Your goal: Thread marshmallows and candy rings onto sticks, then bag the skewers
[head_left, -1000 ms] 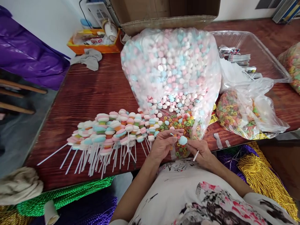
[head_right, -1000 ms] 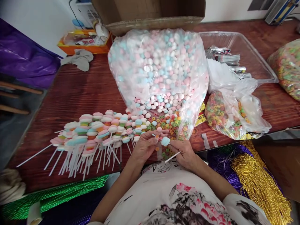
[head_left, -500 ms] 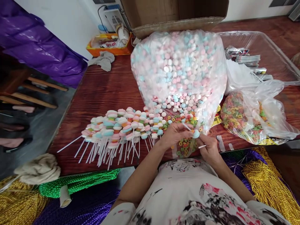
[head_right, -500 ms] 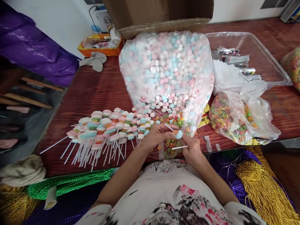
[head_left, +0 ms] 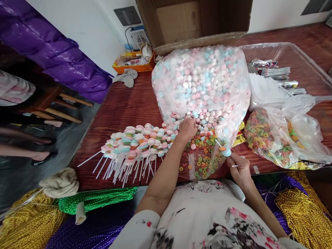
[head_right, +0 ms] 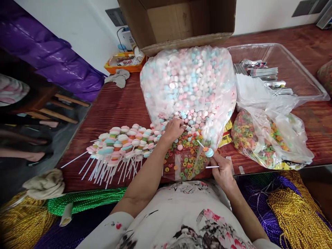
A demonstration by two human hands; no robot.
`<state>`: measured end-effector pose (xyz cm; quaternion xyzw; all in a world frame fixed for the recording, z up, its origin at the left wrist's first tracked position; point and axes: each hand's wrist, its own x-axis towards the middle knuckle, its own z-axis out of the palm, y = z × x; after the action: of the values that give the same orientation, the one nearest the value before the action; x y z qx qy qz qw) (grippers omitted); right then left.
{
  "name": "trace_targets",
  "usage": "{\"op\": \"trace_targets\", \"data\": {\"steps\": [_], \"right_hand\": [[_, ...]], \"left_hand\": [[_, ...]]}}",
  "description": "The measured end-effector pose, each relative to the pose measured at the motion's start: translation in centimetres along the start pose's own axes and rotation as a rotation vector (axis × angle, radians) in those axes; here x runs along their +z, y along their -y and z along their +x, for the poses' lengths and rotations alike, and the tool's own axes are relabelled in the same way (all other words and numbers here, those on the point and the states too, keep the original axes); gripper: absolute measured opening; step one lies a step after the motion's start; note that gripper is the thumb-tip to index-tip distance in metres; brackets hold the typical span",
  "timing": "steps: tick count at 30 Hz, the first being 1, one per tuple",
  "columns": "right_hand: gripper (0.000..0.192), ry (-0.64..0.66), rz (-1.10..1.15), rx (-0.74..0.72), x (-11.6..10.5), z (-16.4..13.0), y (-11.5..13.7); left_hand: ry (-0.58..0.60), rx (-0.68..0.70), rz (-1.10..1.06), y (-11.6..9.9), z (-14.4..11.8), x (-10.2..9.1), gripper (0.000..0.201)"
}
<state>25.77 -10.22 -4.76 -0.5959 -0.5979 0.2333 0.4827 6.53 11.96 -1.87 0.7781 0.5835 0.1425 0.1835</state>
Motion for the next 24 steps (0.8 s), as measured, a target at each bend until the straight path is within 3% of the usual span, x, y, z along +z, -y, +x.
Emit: {"op": "trace_targets", "data": {"steps": [7,13,20,24], "right_hand": [[0.025,-0.015,-0.001,0.005,0.1,0.6,0.1],[0.019,0.027,-0.018,-0.036,1.1,0.5,0.6],[0.024,0.033,-0.023,0.001,1.3,0.9,1.3],[0.024,0.065,-0.016,-0.018,1.5,2.3,2.5]], "left_hand": [[-0.168,0.076,-0.22,1.0,-0.1,0.7,0.016],[-0.045,0.267,-0.051,0.2,-0.9,2.6,0.021],[0.066,0.333,0.005,0.4,-0.3,1.7,0.019],[0.007,0.306,-0.065,0.0,-0.1,1.1,0.021]]}}
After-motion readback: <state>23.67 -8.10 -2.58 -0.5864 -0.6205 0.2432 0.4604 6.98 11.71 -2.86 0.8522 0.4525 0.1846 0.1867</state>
